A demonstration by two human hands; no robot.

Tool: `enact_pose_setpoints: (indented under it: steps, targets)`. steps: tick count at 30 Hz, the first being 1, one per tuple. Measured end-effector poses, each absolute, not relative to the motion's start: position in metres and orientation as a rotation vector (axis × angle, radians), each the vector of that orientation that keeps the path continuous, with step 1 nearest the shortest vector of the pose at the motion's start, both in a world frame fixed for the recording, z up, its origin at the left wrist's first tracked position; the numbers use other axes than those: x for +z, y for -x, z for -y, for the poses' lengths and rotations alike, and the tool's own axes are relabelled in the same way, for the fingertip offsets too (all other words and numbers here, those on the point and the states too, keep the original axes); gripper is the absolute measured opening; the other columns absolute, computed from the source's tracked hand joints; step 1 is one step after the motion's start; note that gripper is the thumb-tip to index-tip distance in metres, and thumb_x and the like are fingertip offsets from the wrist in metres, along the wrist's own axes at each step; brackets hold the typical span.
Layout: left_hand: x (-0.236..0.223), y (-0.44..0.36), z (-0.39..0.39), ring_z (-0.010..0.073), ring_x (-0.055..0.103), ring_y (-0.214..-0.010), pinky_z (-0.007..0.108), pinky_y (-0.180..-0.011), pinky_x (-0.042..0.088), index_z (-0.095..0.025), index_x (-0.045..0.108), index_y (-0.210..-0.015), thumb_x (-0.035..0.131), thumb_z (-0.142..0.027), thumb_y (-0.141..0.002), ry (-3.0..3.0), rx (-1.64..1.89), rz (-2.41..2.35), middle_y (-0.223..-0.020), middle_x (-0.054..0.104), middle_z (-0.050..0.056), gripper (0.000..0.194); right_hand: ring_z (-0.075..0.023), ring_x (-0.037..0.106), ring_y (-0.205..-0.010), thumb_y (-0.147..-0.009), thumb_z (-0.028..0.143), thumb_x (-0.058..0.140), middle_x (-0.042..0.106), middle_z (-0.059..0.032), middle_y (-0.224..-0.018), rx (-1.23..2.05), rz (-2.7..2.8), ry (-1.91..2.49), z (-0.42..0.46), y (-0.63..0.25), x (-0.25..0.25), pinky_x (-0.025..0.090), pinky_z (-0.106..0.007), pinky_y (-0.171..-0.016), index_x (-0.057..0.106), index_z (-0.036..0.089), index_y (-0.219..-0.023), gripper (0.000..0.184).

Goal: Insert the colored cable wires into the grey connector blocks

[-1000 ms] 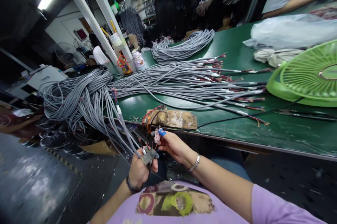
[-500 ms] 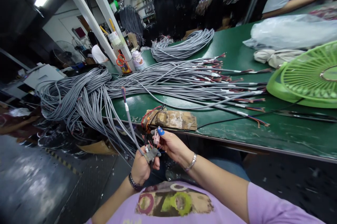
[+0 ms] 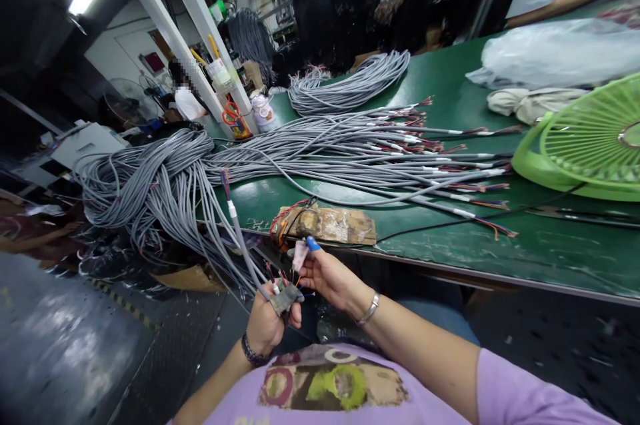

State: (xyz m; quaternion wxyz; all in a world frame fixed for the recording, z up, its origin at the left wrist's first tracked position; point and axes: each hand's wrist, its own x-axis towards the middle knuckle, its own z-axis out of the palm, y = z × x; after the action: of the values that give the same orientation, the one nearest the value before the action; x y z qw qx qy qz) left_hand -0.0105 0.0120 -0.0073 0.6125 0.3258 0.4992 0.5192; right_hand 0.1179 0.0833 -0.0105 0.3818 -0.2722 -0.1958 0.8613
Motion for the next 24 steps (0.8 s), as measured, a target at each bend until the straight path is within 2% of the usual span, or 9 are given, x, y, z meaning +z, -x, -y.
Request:
enact_pose_setpoints:
  steps: [4,10,16,24]
  targets:
    - [-0.006,0.013,-0.012,0.0088,0.047,-0.029,0.018,-0.032,0.037,-0.014,0.058,-0.062,0.076,-0.049,-0.058,-0.740,1.197,-1.113,-0.037,0.056,-0.001,0.040,-0.0098,0.054,-0.057,-0.080,0.036,0.065,0.063,-0.0015,-0.067,2.081,0.612,0.692,-0.082,-0.118,-0.009,0.047,-0.020,-0.054,0.067,0.016,-0.077,0.020]
    - [-0.005,0.011,-0.017,0.0078,0.045,-0.028,0.017,-0.032,0.036,-0.014,0.058,-0.062,0.076,-0.049,-0.058,-0.715,1.195,-1.083,-0.038,0.056,-0.001,0.040,-0.0113,0.055,-0.060,-0.077,0.053,0.063,0.065,-0.0038,-0.069,1.964,0.720,0.738,-0.084,-0.117,-0.019,0.045,-0.022,-0.056,0.069,0.014,-0.080,0.039]
    - [-0.006,0.008,-0.022,0.0087,0.047,-0.029,0.018,-0.033,0.037,-0.013,0.060,-0.063,0.076,-0.046,-0.059,-0.728,1.190,-1.080,-0.038,0.056,-0.001,0.037,-0.0116,0.055,-0.058,-0.076,0.048,0.067,0.066,-0.0042,-0.071,2.123,0.550,0.683,-0.089,-0.113,-0.022,0.043,-0.023,-0.053,0.069,0.016,-0.081,0.032]
    - [-0.013,0.007,-0.025,0.0085,0.046,-0.029,0.018,-0.033,0.036,-0.014,0.057,-0.062,0.074,-0.046,-0.062,-0.738,1.151,-1.142,-0.038,0.056,-0.001,0.036,-0.0095,0.050,-0.052,-0.072,0.047,0.071,0.062,-0.0002,-0.059,2.070,0.513,0.680,-0.091,-0.108,-0.018,0.041,-0.022,-0.053,0.068,0.015,-0.074,0.033]
